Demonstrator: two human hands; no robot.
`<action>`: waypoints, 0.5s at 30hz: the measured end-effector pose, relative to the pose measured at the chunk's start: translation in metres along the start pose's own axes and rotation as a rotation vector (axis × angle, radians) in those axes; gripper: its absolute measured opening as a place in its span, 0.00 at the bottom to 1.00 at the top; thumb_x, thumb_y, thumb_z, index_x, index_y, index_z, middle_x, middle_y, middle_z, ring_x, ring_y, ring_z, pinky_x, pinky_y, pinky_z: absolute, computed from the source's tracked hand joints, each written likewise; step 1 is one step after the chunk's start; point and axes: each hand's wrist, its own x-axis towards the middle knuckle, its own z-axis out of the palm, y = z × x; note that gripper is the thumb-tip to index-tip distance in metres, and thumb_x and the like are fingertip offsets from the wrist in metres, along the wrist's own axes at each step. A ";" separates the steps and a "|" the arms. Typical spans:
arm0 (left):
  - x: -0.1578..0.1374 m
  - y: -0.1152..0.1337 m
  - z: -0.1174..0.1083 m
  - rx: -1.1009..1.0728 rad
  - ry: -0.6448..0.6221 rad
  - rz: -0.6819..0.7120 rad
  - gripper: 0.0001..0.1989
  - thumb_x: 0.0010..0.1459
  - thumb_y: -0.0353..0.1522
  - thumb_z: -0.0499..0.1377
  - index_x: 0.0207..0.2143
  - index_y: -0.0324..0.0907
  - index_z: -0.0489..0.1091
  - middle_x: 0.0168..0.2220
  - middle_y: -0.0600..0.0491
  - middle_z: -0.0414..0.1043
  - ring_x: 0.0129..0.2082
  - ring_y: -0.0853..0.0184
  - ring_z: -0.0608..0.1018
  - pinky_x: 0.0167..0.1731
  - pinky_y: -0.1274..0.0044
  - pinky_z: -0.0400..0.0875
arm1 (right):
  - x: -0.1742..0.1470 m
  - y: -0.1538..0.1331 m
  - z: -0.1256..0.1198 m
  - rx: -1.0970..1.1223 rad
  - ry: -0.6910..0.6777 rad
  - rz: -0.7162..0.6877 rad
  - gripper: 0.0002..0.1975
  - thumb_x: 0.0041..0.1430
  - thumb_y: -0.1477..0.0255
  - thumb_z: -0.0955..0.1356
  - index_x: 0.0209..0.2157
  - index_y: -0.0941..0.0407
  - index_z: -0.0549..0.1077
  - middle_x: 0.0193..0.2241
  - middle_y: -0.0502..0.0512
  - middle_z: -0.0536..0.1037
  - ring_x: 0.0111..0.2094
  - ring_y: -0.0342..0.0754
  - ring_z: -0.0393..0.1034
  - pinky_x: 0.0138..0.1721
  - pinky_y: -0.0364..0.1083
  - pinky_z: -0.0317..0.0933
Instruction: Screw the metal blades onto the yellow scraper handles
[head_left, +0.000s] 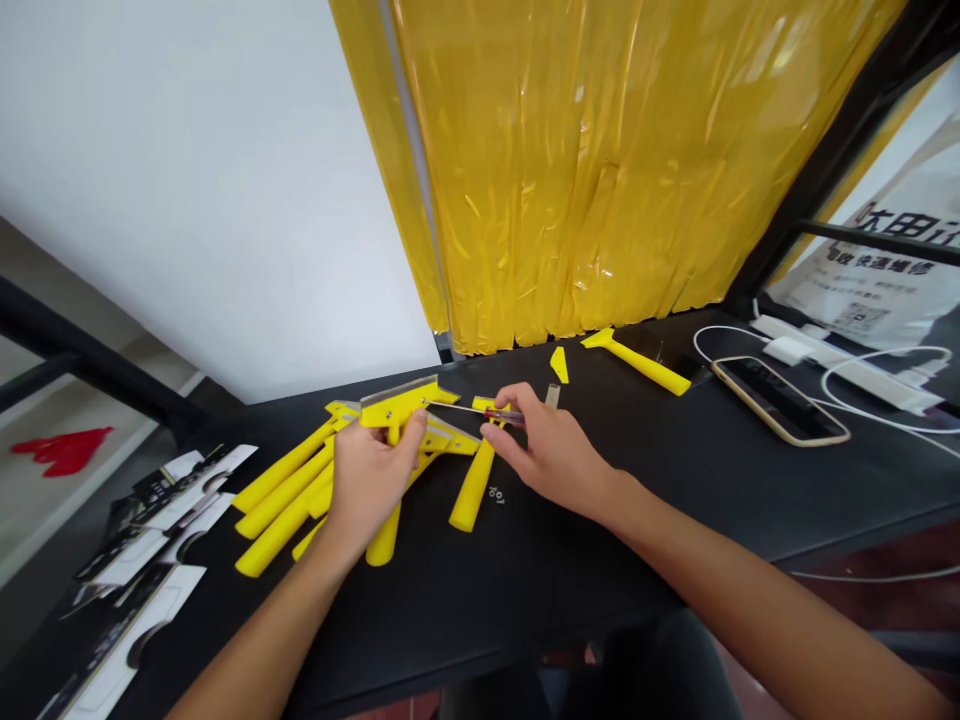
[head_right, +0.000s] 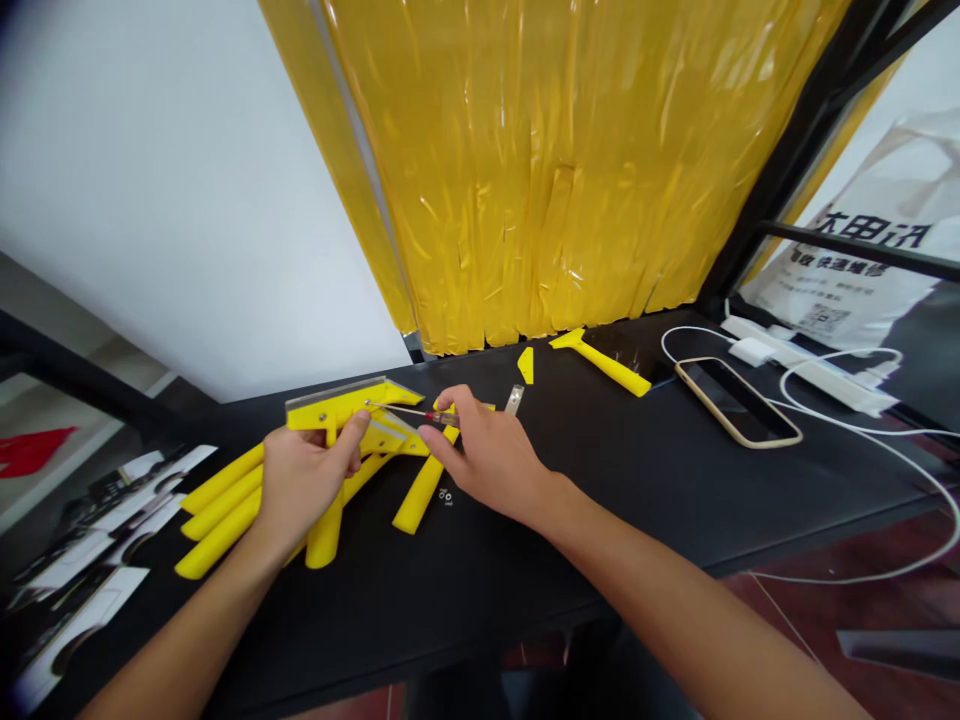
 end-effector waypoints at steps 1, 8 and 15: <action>0.001 -0.001 0.000 0.013 -0.009 -0.003 0.23 0.57 0.44 0.60 0.15 0.42 0.64 0.13 0.55 0.65 0.14 0.70 0.68 0.18 0.79 0.61 | 0.000 0.000 0.001 -0.024 -0.008 -0.022 0.13 0.70 0.61 0.61 0.47 0.55 0.65 0.36 0.54 0.78 0.31 0.47 0.71 0.30 0.44 0.55; -0.001 0.000 0.000 0.097 -0.015 0.034 0.20 0.56 0.44 0.60 0.17 0.42 0.67 0.13 0.56 0.66 0.16 0.68 0.70 0.18 0.78 0.62 | 0.003 0.008 -0.001 -0.073 -0.013 -0.044 0.19 0.74 0.62 0.54 0.36 0.55 0.69 0.32 0.55 0.77 0.32 0.47 0.71 0.33 0.46 0.57; -0.001 0.002 -0.001 -0.021 -0.068 -0.003 0.24 0.58 0.43 0.60 0.13 0.42 0.65 0.12 0.55 0.66 0.15 0.69 0.70 0.20 0.78 0.64 | 0.002 0.006 -0.001 -0.098 -0.089 -0.072 0.11 0.72 0.64 0.59 0.46 0.55 0.67 0.41 0.57 0.80 0.36 0.50 0.75 0.32 0.46 0.59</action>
